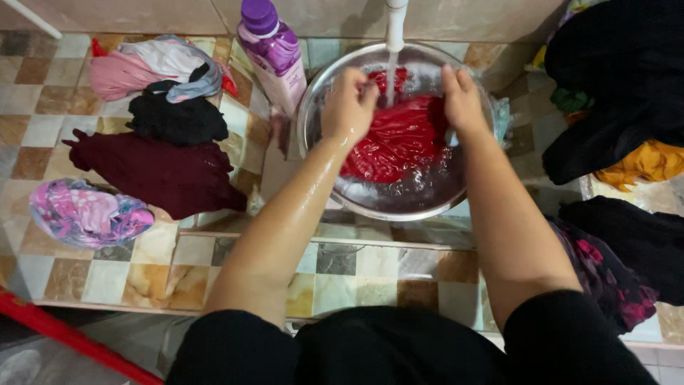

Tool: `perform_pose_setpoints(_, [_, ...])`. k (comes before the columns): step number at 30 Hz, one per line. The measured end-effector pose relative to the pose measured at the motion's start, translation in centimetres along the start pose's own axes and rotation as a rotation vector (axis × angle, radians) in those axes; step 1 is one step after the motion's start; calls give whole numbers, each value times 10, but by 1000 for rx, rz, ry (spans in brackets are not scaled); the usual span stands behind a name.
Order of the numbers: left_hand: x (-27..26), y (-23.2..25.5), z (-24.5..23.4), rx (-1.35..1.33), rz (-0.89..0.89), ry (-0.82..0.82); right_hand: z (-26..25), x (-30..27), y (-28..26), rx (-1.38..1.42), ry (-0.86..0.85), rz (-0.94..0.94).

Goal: The person hand washes several garments in a metal basin filled with soapy water. They scrub and rinse a maroon cloth, a black cloth, a pink cloth, a red cloth, and a dark patterned cloth, then place each item on a pile beside the basin.

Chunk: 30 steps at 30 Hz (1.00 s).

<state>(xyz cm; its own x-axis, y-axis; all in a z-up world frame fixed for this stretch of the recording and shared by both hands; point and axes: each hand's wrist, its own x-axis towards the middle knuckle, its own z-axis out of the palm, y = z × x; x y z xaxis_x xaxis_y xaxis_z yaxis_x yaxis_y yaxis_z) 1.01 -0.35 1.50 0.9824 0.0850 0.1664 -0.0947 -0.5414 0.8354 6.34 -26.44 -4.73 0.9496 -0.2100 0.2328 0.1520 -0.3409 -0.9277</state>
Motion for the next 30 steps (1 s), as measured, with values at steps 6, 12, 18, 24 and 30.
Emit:
perform_pose_setpoints(6, [-25, -51, 64, 666, 899, 215, -8, -34, -19, -782, -611, 131])
perform_pose_setpoints(12, [-5, -38, 53, 670, -86, -654, 10, -31, 0, -978, -694, -202])
perform_pose_setpoints(18, [24, -40, 28, -204, -121, -624, -9, -42, -49, -724, 80, 93])
perform_pose_setpoints(24, [20, -53, 75, -1428, -609, -93, 97, -106, -86, 279, 134, -214])
perform_pose_setpoints(30, [-13, -32, 70, -952, -568, -155, 57, -51, -36, -503, 145, -411])
